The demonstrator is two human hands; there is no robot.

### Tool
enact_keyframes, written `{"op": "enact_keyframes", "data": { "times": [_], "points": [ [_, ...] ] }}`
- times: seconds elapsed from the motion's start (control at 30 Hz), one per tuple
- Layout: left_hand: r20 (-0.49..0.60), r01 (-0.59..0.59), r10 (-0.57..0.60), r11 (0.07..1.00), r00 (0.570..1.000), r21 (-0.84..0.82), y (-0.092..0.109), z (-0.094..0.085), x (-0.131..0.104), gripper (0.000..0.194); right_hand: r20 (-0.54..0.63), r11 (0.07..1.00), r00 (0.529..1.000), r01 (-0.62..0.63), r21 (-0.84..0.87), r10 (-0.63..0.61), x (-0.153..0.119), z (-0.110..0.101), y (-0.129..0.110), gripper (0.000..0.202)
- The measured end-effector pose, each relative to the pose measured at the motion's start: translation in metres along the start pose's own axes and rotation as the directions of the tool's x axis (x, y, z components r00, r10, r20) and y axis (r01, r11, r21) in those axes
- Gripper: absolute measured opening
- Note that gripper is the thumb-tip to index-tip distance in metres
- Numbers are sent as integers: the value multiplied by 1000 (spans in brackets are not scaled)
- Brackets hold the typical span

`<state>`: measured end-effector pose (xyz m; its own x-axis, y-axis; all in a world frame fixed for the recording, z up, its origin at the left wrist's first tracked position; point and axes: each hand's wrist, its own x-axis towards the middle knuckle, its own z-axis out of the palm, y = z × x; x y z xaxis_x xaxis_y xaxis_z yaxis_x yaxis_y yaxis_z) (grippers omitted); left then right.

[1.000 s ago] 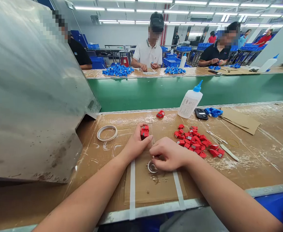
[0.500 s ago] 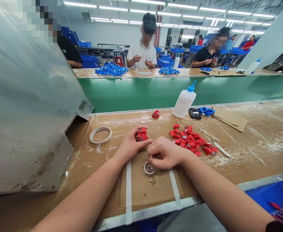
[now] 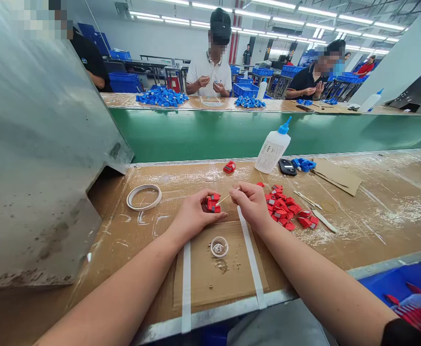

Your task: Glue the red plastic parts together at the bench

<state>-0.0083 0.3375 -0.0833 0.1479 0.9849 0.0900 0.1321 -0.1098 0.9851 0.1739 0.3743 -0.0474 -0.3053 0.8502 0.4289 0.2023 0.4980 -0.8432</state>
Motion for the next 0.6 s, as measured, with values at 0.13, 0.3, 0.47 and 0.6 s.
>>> {"op": "enact_keyframes", "data": {
  "times": [0.13,0.3,0.47,0.6],
  "points": [
    [8,-5,5,1000,1000,22,0,0,1,47,10,993,1000,0,-117,1,2,2,1,38],
    [19,-17,17,999,1000,27,-2,0,1,46,56,977,998,52,-207,-41,3,4,3,38],
    [17,-17,17,1000,1000,7,-2,0,1,45,80,949,987,154,-275,-137,1,2,1,34],
    [7,-22,22,1000,1000,15,-2,0,1,45,47,941,986,168,-292,-162,0,2,-1,35]
  ]
}}
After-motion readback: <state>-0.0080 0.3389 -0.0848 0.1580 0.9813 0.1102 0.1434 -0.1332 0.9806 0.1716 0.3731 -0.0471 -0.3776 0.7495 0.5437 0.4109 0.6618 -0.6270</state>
